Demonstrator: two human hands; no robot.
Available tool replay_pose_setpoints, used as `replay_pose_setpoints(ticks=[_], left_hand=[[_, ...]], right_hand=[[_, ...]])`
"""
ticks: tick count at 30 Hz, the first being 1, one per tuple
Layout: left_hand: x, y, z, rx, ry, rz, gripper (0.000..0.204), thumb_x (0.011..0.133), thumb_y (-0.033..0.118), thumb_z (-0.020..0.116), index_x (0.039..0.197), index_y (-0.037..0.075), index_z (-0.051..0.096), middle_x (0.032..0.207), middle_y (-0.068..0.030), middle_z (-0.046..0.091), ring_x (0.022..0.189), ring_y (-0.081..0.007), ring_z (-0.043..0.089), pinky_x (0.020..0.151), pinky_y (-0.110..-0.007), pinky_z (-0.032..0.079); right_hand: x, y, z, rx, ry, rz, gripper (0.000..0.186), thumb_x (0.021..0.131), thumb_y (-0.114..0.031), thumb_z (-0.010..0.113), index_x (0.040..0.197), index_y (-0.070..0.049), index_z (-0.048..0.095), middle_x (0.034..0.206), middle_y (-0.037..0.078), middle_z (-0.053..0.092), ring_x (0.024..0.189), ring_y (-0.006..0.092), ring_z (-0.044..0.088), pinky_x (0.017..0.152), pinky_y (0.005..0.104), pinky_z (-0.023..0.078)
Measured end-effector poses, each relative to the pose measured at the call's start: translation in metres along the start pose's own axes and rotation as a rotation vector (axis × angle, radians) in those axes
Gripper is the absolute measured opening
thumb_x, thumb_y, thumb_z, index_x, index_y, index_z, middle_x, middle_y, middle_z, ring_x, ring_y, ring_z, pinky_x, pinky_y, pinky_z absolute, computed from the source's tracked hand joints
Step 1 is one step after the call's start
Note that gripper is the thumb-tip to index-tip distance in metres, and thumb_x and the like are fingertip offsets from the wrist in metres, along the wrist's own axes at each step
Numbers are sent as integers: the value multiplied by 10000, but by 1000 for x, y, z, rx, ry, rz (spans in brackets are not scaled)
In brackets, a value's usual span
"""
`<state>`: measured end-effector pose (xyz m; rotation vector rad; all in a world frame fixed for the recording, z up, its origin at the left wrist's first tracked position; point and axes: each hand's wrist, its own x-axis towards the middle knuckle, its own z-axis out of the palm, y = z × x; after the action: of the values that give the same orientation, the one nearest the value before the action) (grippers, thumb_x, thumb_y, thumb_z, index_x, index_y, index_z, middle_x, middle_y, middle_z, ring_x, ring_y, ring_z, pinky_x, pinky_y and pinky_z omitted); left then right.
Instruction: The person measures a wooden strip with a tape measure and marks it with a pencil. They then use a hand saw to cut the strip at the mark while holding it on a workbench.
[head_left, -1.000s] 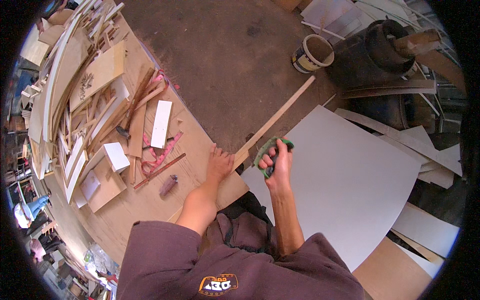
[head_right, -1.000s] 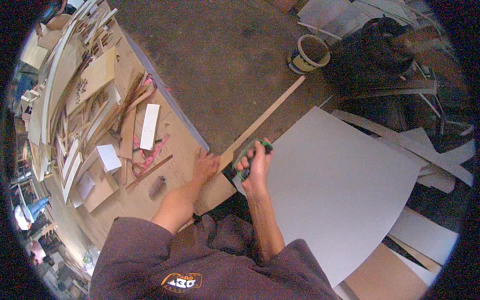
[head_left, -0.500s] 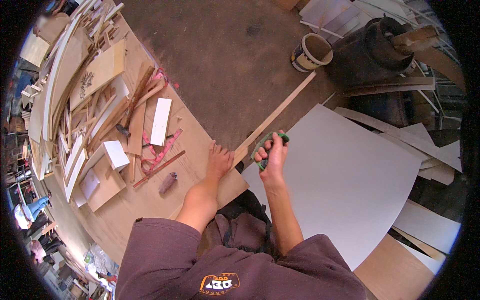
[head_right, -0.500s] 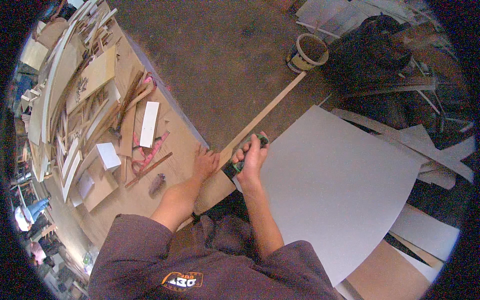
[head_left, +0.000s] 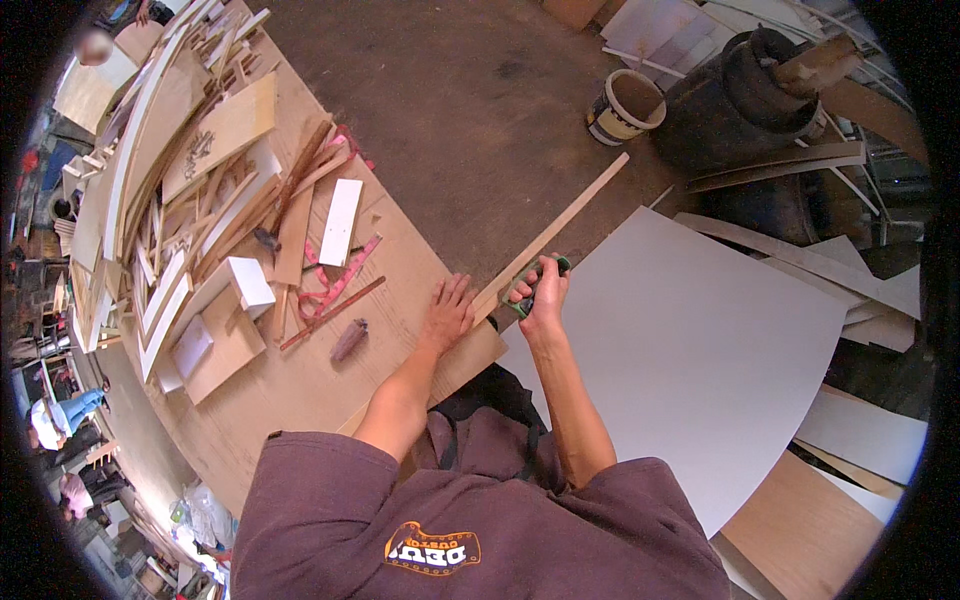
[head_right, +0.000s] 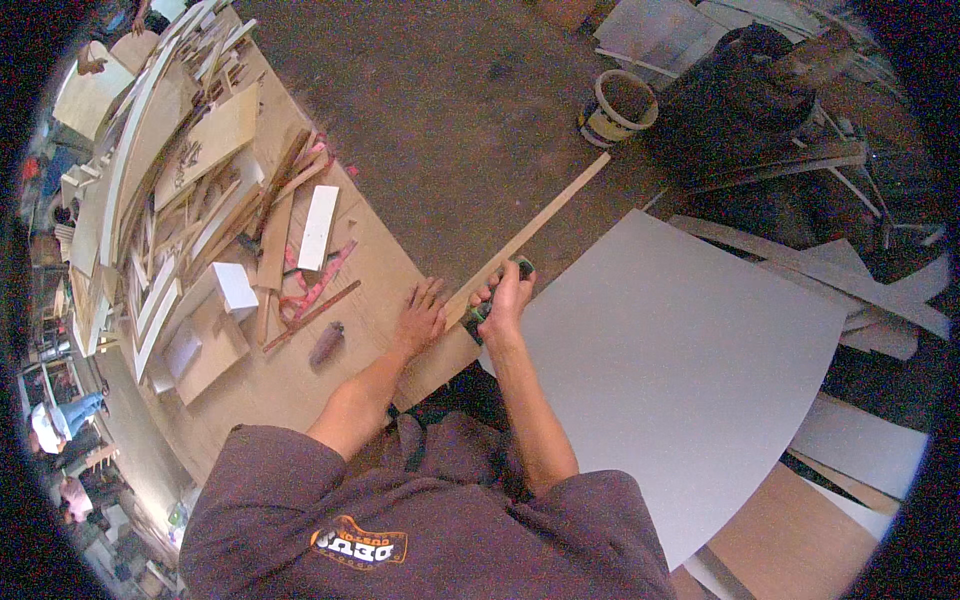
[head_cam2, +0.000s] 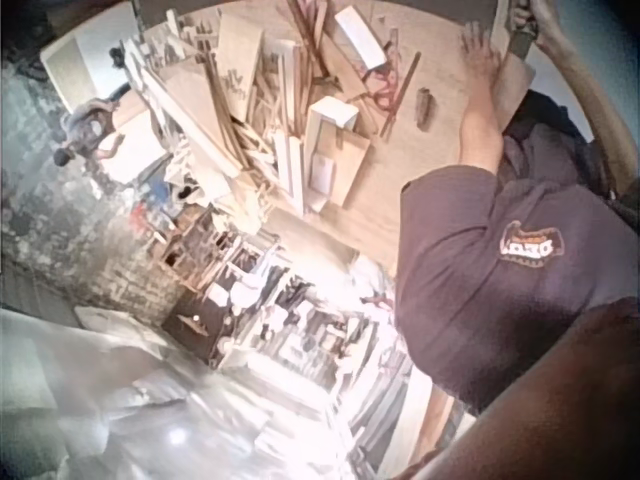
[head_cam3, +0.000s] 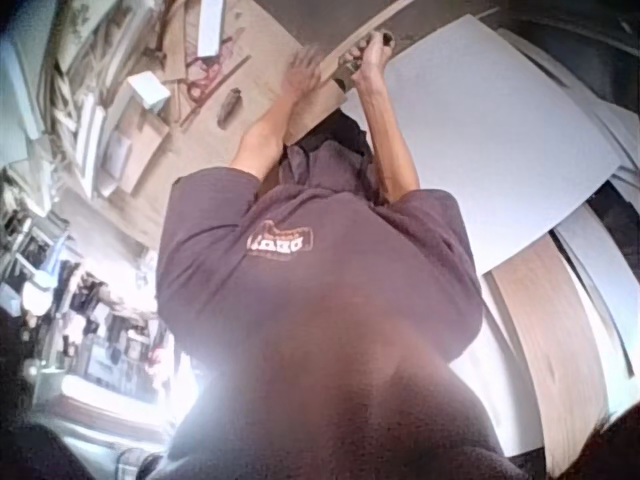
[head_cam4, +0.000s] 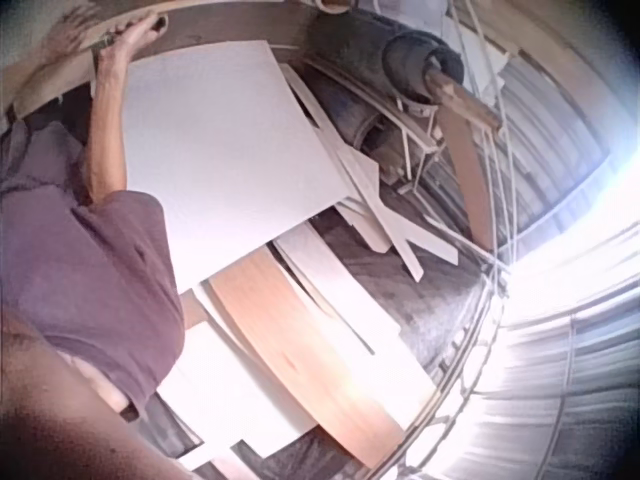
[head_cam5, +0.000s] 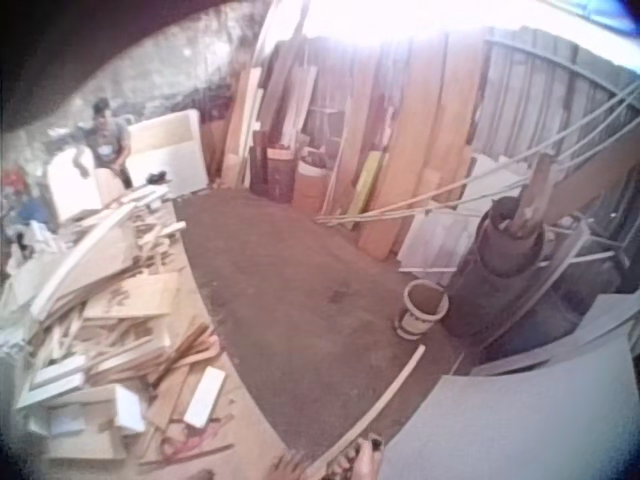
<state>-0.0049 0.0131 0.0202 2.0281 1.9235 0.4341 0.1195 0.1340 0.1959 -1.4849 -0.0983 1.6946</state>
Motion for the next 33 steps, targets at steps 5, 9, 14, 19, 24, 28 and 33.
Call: replay_pose_setpoints(ticks=[5, 9, 14, 19, 24, 28, 33], left_hand=[[-2, -9, 3, -61, 33, 0, 343, 942, 268, 480, 1199, 80, 606, 1468, -94, 419, 1425, -264, 291, 1177, -509, 180], [5, -6, 5, 31, 60, -17, 280, 939, 268, 490, 1077, 76, 641, 1290, -87, 551, 1337, -260, 398, 1162, -517, 198], [6, -4, 2, -6, 94, 15, 249, 937, 264, 496, 997, 75, 647, 1183, -79, 596, 1272, -253, 449, 1144, -527, 218], [1, -6, -1, -32, 56, -66, 265, 939, 268, 510, 1030, 80, 674, 1220, -81, 607, 1273, -289, 469, 1128, -548, 253], [6, -6, 3, -2, 108, 18, 238, 939, 251, 490, 972, 77, 649, 1142, -89, 603, 1266, -264, 457, 1153, -518, 209], [3, -8, -3, -3, 82, -6, 245, 940, 252, 486, 979, 80, 657, 1142, -89, 609, 1262, -265, 465, 1155, -523, 200], [9, 0, 0, -2, 63, 20, 266, 940, 268, 473, 996, 81, 655, 1166, -84, 606, 1271, -263, 454, 1154, -520, 194]], right_hand=[[-9, 18, -16, 39, -28, 34, 392, 879, -133, 519, 1224, -211, 348, 702, 21, 404, 457, 123, 360, 392, 286, 340], [-5, 28, -13, 26, -45, -19, 404, 897, -145, 497, 1257, -201, 323, 730, 49, 418, 462, 135, 370, 384, 304, 359], [-23, 24, -1, -11, 57, -23, 393, 903, -143, 489, 1260, -191, 333, 717, 47, 404, 440, 132, 353, 373, 302, 349], [-60, 18, 3, 25, -2, 3, 430, 898, -121, 493, 1288, -207, 335, 699, 25, 382, 424, 123, 330, 360, 296, 307], [-31, 24, 12, -5, 77, -23, 395, 910, -90, 515, 1265, -203, 383, 630, -1, 360, 416, 101, 297, 368, 273, 268], [-68, 9, 7, 54, -34, -1, 451, 890, -83, 533, 1283, -210, 353, 661, 16, 376, 417, 111, 311, 366, 278, 278], [-19, 28, 8, 41, 105, -24, 431, 889, -79, 525, 1260, -225, 362, 654, 13, 378, 418, 129, 342, 347, 309, 298]])
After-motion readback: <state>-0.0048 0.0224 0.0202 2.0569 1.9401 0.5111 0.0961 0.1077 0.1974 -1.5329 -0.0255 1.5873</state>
